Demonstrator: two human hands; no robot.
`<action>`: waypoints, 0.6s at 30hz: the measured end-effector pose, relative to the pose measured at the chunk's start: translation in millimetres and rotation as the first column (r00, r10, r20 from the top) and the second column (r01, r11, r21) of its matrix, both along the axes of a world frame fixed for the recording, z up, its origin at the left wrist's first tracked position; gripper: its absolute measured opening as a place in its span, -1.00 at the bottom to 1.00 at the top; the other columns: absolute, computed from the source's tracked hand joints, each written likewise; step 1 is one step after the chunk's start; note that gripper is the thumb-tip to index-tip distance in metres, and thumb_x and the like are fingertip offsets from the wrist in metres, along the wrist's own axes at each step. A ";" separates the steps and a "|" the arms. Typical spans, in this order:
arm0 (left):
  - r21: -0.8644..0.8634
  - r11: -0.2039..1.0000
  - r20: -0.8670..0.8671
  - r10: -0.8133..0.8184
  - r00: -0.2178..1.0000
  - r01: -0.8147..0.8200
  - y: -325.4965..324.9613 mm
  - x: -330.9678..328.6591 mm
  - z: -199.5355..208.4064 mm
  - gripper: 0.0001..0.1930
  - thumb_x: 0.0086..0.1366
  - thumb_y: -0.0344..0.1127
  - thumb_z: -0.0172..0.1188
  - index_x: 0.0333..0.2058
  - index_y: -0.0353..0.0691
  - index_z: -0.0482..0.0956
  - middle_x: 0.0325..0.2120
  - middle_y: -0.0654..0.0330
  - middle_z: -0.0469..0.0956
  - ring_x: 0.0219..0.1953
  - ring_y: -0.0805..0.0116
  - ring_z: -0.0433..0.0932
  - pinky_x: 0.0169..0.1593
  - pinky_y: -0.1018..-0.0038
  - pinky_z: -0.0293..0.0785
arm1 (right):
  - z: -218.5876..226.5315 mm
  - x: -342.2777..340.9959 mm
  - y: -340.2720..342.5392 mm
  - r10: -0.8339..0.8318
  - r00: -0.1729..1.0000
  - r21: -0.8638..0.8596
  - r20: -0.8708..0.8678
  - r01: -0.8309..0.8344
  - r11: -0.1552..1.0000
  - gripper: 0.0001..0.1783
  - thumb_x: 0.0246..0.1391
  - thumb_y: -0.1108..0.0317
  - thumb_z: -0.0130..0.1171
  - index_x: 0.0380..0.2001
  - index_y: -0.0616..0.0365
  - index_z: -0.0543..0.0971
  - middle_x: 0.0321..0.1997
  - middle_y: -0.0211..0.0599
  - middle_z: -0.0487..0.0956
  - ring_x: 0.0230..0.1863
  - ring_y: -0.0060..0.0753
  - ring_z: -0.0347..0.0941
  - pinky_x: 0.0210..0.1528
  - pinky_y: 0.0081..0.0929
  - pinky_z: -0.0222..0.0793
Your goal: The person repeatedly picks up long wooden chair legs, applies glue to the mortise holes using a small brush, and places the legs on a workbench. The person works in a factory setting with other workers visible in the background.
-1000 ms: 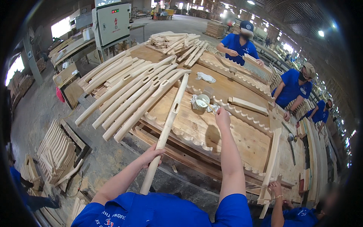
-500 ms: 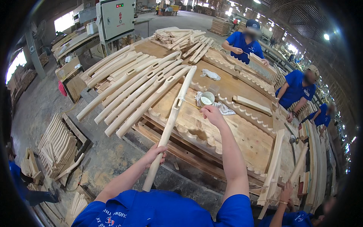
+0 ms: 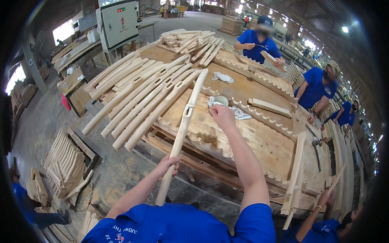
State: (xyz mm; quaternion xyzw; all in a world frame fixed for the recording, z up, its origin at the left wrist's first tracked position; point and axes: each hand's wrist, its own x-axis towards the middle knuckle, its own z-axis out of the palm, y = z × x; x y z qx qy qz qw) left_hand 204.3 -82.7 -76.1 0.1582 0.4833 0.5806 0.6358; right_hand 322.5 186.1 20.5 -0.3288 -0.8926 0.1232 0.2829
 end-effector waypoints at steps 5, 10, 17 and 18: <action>-0.024 0.999 -0.018 -0.041 0.999 0.040 0.1 -1.2 1.8 -0.65 0.22 -0.25 0.06 -0.04 -0.04 0.22 -0.62 0.26 0.32 -0.74 0.52 0.28 -0.68 0.60 0.24 | -14.7 -1.6 -0.6 -0.025 0.993 0.223 -0.115 0.051 0.974 -0.92 -0.08 0.28 0.19 -0.53 0.01 0.56 -0.47 -0.38 0.54 -0.31 -0.24 0.44 -0.26 -0.23 0.19; -0.028 0.999 -0.022 -0.023 0.999 0.022 -1.3 -1.3 1.8 -0.67 0.20 -0.22 0.09 -0.11 -0.11 0.24 -0.64 0.28 0.31 -0.75 0.51 0.30 -0.69 0.58 0.25 | -22.3 -6.5 -3.6 -0.031 0.979 0.320 -0.203 0.096 0.943 -0.94 -0.12 0.31 0.22 -0.54 -0.02 0.53 -0.47 -0.43 0.49 -0.26 -0.30 0.37 -0.18 -0.27 0.10; -0.039 0.997 -0.051 -0.062 0.997 0.060 0.5 -2.7 -0.2 -0.64 0.21 -0.21 0.06 -0.06 -0.03 0.18 -0.63 0.28 0.34 -0.74 0.52 0.31 -0.69 0.59 0.25 | -30.4 -5.1 -2.4 0.009 0.977 0.356 -0.212 0.069 0.932 -0.93 -0.12 0.32 0.22 -0.53 -0.04 0.52 -0.48 -0.45 0.45 -0.27 -0.33 0.34 -0.15 -0.28 0.04; -0.037 0.998 -0.057 -0.062 0.996 0.059 0.5 -2.6 0.2 -0.64 0.21 -0.21 0.06 -0.06 -0.04 0.18 -0.63 0.28 0.34 -0.74 0.52 0.31 -0.69 0.59 0.25 | -31.1 -4.4 -2.2 0.018 0.977 0.361 -0.210 0.061 0.931 -0.93 -0.12 0.32 0.22 -0.53 -0.04 0.52 -0.48 -0.45 0.45 -0.27 -0.33 0.34 -0.15 -0.28 0.04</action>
